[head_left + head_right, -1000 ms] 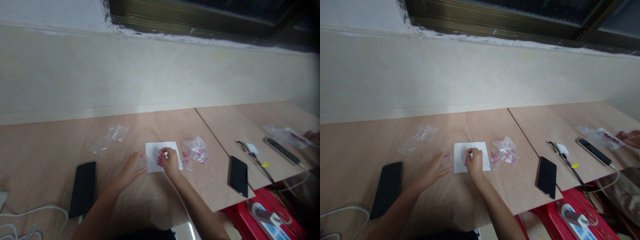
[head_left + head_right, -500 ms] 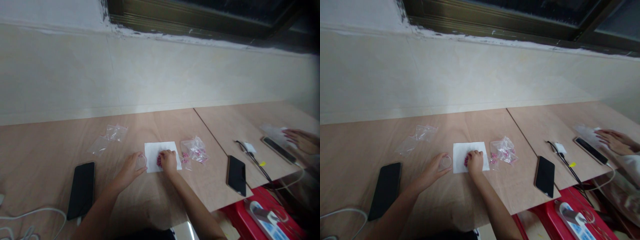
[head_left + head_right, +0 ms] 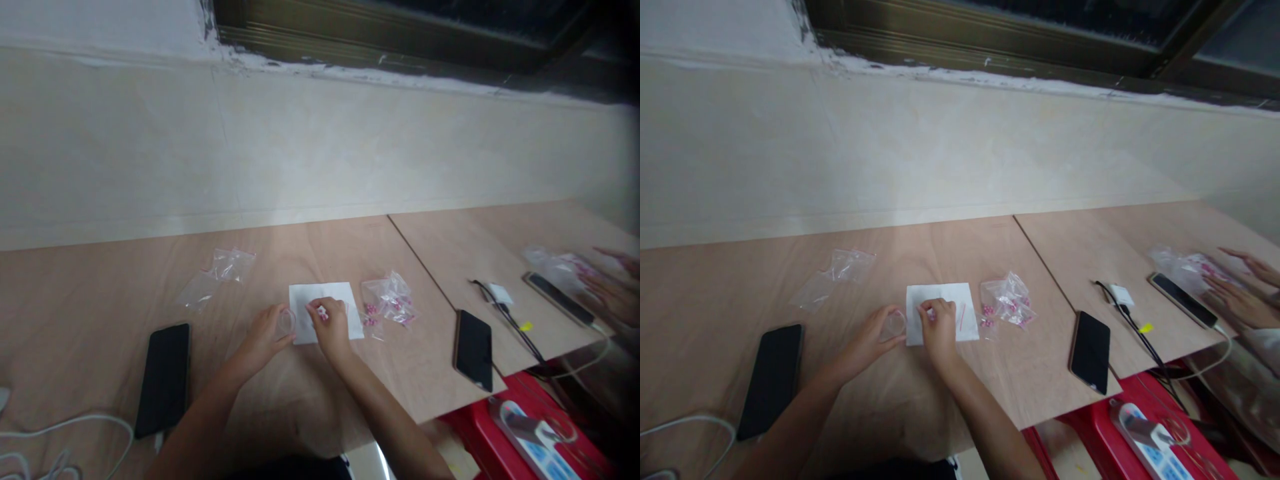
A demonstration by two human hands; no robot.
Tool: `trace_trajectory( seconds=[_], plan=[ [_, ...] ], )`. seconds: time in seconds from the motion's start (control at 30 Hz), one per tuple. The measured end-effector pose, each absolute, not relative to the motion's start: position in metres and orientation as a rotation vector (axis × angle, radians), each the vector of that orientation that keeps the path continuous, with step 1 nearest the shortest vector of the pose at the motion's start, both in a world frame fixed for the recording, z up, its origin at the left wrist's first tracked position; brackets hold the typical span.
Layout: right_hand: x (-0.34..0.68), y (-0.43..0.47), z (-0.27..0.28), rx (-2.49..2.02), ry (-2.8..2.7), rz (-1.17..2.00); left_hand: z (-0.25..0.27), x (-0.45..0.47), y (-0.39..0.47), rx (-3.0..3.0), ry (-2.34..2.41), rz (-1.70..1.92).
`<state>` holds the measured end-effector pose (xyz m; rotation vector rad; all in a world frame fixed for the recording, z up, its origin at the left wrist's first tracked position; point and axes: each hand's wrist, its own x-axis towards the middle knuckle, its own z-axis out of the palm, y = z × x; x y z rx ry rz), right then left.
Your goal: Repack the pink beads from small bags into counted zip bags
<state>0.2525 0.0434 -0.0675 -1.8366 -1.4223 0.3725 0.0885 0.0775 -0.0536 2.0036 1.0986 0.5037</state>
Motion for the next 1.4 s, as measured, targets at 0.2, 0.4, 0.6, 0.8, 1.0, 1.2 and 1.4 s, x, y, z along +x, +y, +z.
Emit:
trace_trajectory(
  seconds=[0.2,0.4,0.6,0.8,1.0,1.2,1.4],
  plan=[
    [0.244,0.034,-0.064,-1.785,-1.461,0.456,-0.056,0.091,0.078,2.037,1.095,0.506],
    [0.293,0.037,-0.085,-2.250,-1.461,0.113,-0.055,0.086,0.079,2.033,1.115,0.534],
    [0.290,0.039,-0.076,-2.196,-1.415,0.175,-0.053,0.087,0.078,2.007,1.120,0.532],
    [0.238,0.037,-0.045,-1.700,-1.499,0.511,-0.056,0.091,0.077,2.033,1.076,0.528],
    [0.262,0.029,-0.062,-1.977,-1.442,0.326,-0.054,0.086,0.079,2.039,1.117,0.501],
    [0.295,0.020,-0.088,-2.256,-1.638,0.223,-0.053,0.083,0.079,2.018,1.160,0.498],
    [0.298,0.022,-0.089,-2.292,-1.614,0.161,-0.053,0.082,0.079,1.989,1.129,0.543]
  ],
)
